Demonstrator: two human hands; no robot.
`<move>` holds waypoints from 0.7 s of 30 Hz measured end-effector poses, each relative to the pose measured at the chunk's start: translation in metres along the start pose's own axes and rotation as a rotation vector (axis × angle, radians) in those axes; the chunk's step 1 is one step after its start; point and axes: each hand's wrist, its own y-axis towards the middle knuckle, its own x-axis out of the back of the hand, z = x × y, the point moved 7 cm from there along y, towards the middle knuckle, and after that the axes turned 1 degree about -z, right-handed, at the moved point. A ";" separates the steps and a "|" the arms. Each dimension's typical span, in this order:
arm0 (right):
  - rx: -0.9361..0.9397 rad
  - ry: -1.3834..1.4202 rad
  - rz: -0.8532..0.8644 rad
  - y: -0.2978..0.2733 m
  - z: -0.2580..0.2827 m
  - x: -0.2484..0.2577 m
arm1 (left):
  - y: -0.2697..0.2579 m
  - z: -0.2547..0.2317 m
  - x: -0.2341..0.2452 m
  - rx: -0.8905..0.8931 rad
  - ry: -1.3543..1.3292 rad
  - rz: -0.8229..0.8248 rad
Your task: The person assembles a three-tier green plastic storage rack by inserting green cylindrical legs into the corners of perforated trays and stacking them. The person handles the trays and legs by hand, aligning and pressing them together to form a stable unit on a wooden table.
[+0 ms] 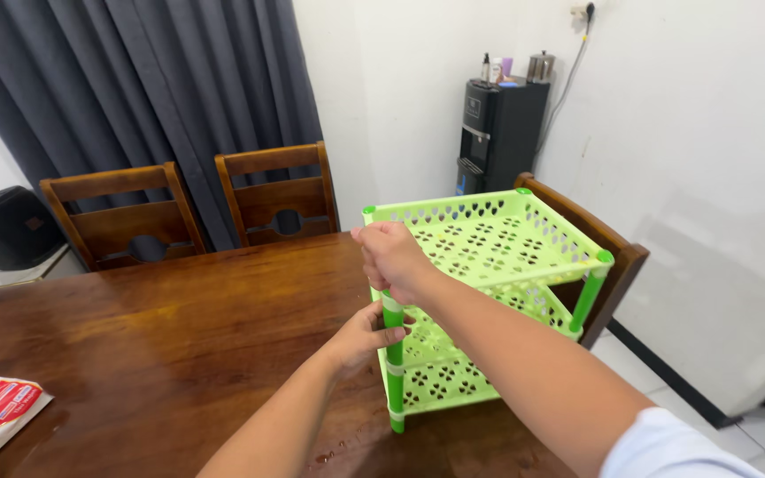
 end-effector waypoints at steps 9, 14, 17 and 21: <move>0.041 -0.030 0.022 0.010 0.005 0.000 | 0.006 -0.017 0.020 -0.022 0.194 -0.116; 0.150 0.124 0.153 0.022 0.027 -0.001 | 0.007 -0.017 0.023 -0.058 0.091 -0.061; 0.027 -0.025 0.016 0.015 -0.008 0.002 | 0.011 -0.008 0.021 -0.053 0.097 -0.092; 0.018 -0.155 0.003 0.013 -0.010 -0.003 | 0.010 -0.009 0.026 -0.027 0.097 -0.108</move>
